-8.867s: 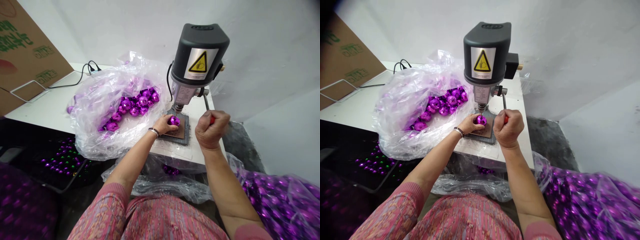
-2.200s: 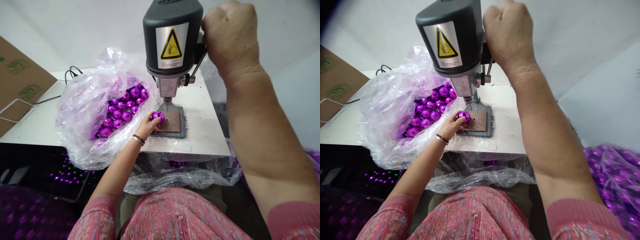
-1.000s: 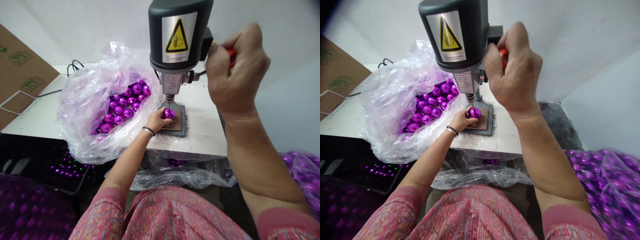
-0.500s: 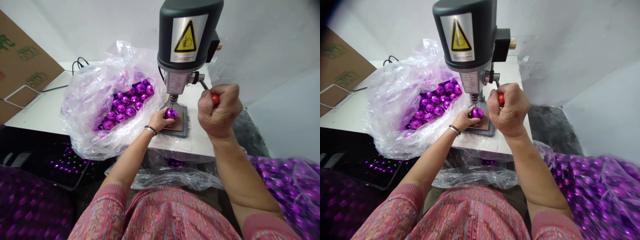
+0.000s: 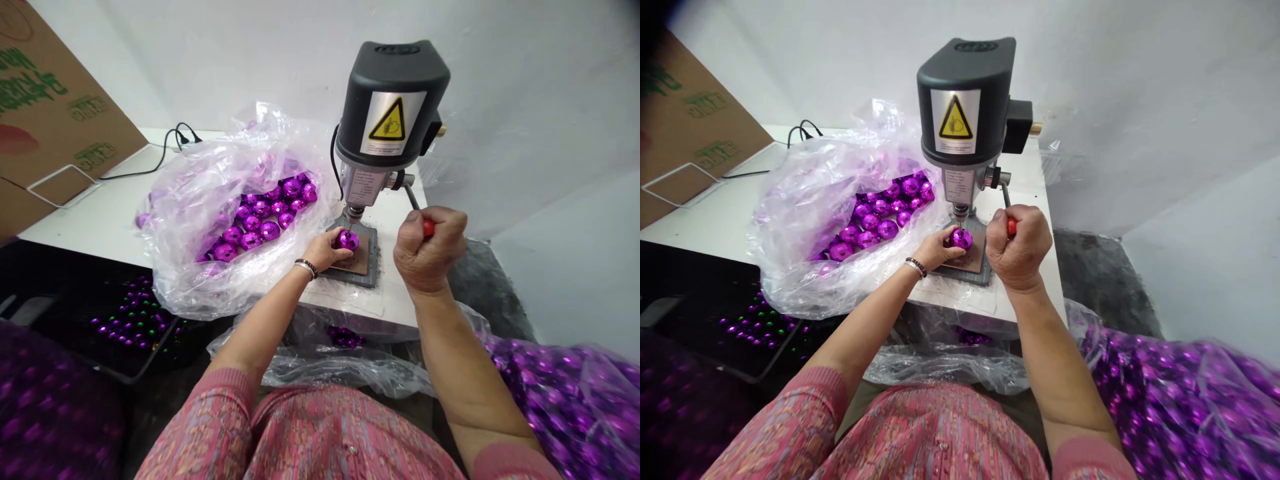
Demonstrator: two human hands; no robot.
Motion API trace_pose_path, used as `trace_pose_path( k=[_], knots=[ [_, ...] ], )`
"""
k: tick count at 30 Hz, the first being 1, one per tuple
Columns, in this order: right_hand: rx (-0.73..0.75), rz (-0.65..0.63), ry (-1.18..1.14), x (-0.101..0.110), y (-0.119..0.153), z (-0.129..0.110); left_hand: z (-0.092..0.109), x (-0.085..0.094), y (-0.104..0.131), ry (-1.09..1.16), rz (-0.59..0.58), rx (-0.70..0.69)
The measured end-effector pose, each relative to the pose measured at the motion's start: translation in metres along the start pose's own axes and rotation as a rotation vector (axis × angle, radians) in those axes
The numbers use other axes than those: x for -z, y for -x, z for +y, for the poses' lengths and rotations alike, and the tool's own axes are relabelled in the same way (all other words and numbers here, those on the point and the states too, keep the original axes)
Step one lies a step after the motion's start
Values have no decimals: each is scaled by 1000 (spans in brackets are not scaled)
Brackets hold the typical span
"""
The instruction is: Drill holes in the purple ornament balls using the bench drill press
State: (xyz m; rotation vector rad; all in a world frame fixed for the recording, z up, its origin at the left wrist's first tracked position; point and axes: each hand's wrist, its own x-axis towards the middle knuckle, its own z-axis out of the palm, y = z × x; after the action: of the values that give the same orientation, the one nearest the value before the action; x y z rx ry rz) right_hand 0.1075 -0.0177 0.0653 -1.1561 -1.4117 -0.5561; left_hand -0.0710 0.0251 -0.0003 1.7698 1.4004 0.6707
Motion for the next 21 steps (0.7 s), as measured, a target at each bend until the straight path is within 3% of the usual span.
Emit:
trace_pose_path(
  k=[11,13,16,19,21],
  knots=[
    [21,84,-64,-7,12,-4,-2,-1,-1,-18,1,-13],
    [-13,89,-74,-6,-6,-8,-2,-2,-2,-19,2,-5],
    [-104,38,-72,-5,-57,-14,1,-5,-1,-23,22,11],
    [-422,-267,15,-6,-111,-19,4,-2,9,4,73,9],
    [-499,-325,44,-9,-134,-20,3,7,25,34,70,-18]
  ],
)
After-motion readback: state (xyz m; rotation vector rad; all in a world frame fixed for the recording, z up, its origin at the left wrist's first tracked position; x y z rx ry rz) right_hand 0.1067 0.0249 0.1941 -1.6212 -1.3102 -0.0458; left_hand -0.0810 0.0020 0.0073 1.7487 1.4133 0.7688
